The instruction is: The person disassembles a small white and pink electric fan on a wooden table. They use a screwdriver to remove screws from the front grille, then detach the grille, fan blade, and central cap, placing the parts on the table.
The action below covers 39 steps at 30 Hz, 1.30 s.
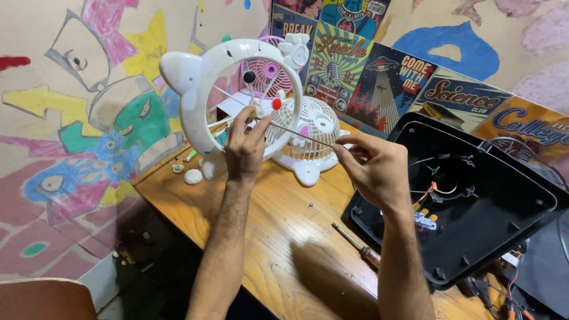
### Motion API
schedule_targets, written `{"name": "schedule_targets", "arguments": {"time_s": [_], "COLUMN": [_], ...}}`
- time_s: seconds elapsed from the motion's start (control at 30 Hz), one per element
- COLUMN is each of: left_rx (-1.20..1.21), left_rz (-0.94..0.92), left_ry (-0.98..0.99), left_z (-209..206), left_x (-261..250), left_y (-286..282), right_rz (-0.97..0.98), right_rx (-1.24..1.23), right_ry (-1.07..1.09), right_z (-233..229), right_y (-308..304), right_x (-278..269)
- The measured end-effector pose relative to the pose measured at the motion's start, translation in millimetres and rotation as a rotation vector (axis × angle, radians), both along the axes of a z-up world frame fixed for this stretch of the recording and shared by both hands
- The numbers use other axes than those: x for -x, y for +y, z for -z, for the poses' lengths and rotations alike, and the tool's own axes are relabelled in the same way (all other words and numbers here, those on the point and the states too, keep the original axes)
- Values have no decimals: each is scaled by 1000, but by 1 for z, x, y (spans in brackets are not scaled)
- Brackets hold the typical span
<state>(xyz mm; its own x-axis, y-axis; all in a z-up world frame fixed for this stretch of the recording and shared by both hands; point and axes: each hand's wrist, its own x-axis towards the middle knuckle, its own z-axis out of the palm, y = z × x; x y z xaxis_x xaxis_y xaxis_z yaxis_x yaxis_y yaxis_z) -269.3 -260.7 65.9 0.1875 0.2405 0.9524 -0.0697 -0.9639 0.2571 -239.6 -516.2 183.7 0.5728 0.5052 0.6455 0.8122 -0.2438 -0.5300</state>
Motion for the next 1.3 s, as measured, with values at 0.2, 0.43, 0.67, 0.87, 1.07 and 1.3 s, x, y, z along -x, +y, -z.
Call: {"name": "schedule_targets", "arguments": {"time_s": [0.2, 0.43, 0.67, 0.87, 1.07, 1.3], "left_rx": [17, -5, 16, 25, 46, 60], "left_rz": [-61, -83, -61, -58, -52, -44], "left_ry": [47, 68, 70, 83, 106, 123], "left_z": [3, 8, 8, 7, 9, 10], "left_x": [-2, -5, -3, -1, -1, 0], "left_y": [0, 1, 1, -1, 1, 3], "right_rz": [188, -25, 43, 56, -59, 31], "right_rx": [337, 231, 318, 250, 102, 162], "right_ry": [33, -118, -411, -562, -445, -319], "right_z": [-4, -1, 1, -1, 2, 8], "right_y": [1, -5, -11, -8, 1, 3], "right_x": [6, 9, 13, 11, 13, 8]}}
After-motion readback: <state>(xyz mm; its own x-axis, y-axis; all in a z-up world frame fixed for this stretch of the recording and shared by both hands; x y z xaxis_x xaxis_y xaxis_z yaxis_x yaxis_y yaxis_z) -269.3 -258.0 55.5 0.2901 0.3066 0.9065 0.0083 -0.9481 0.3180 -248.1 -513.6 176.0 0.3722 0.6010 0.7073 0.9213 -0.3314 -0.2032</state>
